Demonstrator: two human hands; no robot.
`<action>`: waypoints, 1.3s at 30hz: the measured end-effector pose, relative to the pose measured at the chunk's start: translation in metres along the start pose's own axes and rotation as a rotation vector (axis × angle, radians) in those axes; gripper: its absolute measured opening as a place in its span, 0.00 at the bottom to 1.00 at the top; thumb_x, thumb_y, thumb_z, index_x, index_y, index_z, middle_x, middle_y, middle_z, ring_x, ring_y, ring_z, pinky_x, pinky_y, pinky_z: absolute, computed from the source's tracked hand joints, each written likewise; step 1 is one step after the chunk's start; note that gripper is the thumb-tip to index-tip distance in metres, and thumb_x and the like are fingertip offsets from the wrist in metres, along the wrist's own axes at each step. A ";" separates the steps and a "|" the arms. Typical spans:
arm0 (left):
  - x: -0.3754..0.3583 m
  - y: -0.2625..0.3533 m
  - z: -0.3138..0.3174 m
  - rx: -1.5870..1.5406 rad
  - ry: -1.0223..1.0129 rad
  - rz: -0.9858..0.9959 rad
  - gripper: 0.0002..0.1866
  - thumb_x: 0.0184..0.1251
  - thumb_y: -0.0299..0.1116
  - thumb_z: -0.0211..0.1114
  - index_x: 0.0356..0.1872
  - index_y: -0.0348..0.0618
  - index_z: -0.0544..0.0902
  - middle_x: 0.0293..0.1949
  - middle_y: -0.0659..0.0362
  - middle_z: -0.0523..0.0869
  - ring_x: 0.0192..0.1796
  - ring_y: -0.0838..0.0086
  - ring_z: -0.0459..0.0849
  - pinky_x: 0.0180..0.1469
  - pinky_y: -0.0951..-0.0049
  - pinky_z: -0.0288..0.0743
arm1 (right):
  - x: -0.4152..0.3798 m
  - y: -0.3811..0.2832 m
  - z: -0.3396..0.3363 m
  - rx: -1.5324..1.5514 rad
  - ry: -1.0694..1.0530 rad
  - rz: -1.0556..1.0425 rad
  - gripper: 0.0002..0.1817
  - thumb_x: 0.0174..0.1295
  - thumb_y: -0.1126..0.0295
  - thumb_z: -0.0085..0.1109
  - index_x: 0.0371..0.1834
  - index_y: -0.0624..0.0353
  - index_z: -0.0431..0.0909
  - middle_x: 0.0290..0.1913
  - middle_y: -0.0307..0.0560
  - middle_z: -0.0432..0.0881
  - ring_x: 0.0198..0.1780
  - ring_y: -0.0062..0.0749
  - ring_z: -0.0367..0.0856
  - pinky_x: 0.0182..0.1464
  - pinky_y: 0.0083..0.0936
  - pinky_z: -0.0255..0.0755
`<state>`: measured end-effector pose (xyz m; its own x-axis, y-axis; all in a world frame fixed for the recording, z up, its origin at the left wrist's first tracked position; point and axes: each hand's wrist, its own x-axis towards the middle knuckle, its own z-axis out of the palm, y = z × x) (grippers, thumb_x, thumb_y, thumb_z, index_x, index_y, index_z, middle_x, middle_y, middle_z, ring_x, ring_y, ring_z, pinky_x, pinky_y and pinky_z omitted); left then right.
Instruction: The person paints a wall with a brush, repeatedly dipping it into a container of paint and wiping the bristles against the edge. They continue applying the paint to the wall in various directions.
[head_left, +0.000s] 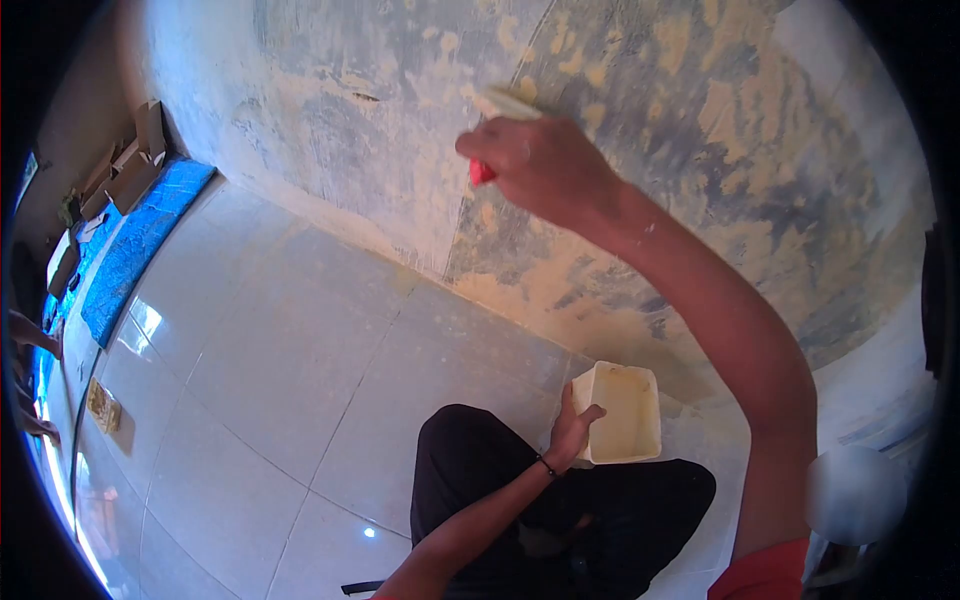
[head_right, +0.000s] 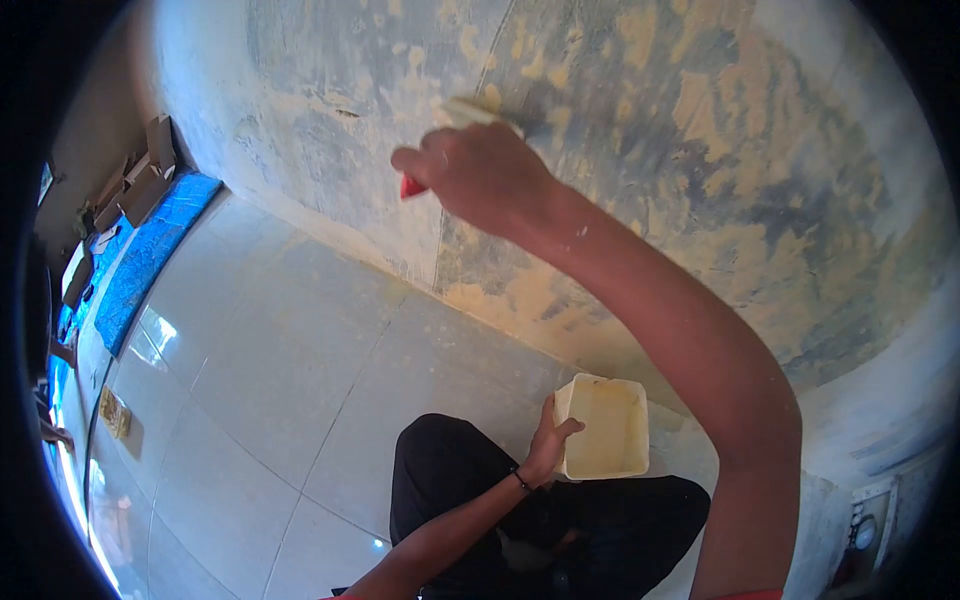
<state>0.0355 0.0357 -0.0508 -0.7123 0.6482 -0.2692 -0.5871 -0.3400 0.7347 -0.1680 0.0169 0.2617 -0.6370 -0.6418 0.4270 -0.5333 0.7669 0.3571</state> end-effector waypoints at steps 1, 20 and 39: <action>-0.002 0.004 -0.001 0.036 0.001 0.002 0.44 0.51 0.38 0.62 0.67 0.39 0.49 0.54 0.47 0.72 0.55 0.63 0.74 0.58 0.69 0.65 | 0.008 0.004 -0.012 -0.012 0.004 -0.001 0.05 0.58 0.73 0.51 0.30 0.52 0.78 0.25 0.45 0.80 0.24 0.33 0.81 0.27 0.28 0.77; -0.008 -0.004 0.002 -0.112 -0.094 -0.044 0.44 0.52 0.35 0.61 0.68 0.38 0.46 0.55 0.48 0.71 0.54 0.65 0.73 0.56 0.71 0.67 | 0.013 0.061 -0.033 -0.682 0.214 -0.242 0.05 0.50 0.72 0.57 0.28 0.54 0.72 0.33 0.47 0.75 0.43 0.37 0.80 0.43 0.29 0.80; -0.006 -0.009 -0.003 0.180 -0.029 -0.099 0.36 0.59 0.42 0.61 0.65 0.39 0.56 0.59 0.46 0.70 0.60 0.58 0.71 0.59 0.67 0.63 | -0.076 -0.092 0.236 -0.075 -0.117 -0.094 0.24 0.47 0.50 0.62 0.27 0.66 0.75 0.31 0.64 0.79 0.44 0.58 0.78 0.47 0.58 0.72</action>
<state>0.0439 0.0334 -0.0575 -0.6414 0.6927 -0.3298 -0.5739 -0.1478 0.8055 -0.2026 -0.0050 0.0002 -0.6486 -0.7033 0.2909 -0.5534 0.6982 0.4543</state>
